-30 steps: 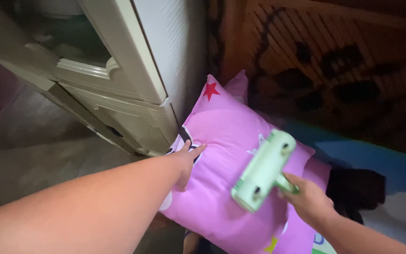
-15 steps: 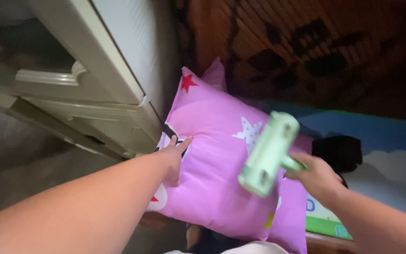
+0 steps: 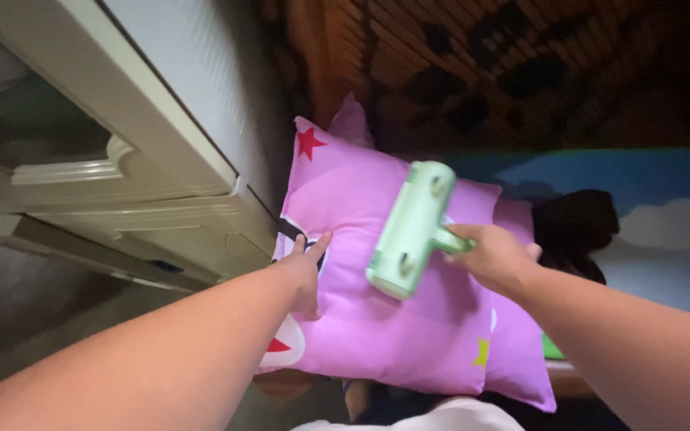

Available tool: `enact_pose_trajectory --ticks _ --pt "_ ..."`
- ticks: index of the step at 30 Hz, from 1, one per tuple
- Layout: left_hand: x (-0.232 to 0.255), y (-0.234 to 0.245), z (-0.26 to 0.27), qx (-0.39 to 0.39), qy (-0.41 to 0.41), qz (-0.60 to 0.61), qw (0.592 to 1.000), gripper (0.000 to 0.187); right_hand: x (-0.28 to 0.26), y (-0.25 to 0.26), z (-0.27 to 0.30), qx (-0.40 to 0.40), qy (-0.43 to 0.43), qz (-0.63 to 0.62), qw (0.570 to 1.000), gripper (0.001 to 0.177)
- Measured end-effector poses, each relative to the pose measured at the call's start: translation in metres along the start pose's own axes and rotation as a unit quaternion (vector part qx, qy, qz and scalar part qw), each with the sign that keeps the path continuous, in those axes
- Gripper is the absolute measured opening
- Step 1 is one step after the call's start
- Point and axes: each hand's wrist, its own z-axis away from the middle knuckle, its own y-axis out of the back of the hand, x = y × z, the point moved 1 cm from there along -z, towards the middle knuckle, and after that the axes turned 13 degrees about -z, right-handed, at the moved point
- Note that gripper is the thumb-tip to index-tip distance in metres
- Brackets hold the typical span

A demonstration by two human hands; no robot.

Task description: Using a lint roller to clean pink pillows.

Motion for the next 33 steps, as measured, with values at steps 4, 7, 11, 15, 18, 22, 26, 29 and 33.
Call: enact_pose_trajectory --ticks 4,7,11,15,18,22,26,29,33 --pt "0.001 0.003 0.007 -0.004 0.006 -0.006 1.0 0.148 0.031 0.007 0.024 0.008 -0.013 -0.02 1.0 0.056" --pt "0.001 0.003 0.013 0.01 0.003 0.009 1.0 0.147 0.031 0.022 0.053 0.009 -0.126 0.019 0.992 0.052" --pt "-0.01 -0.009 0.02 0.086 -0.017 0.073 0.994 0.138 0.087 0.029 0.055 -0.008 -0.158 0.034 0.987 0.053" --pt "-0.035 -0.059 0.011 0.343 -0.077 0.267 0.897 0.105 0.121 0.035 0.066 0.017 -0.157 -0.074 0.985 0.056" --pt "-0.041 -0.081 0.044 0.226 0.047 0.373 0.899 0.071 0.092 0.041 0.08 0.037 -0.164 -0.144 0.975 0.054" --pt "-0.076 -0.154 -0.003 0.192 0.043 0.329 0.924 0.039 -0.007 0.019 0.096 0.019 -0.113 -0.169 0.979 0.052" --pt "-0.092 -0.149 0.016 0.158 0.065 0.308 0.936 0.036 -0.095 -0.026 0.102 -0.043 0.067 -0.026 0.997 0.055" --pt "-0.098 -0.148 0.015 0.166 0.056 0.304 0.936 0.029 -0.124 -0.055 0.103 -0.058 0.145 0.056 0.986 0.055" --pt "-0.094 -0.136 0.031 0.119 0.074 0.326 0.935 0.027 -0.128 -0.068 0.1 -0.084 0.189 0.153 0.966 0.049"
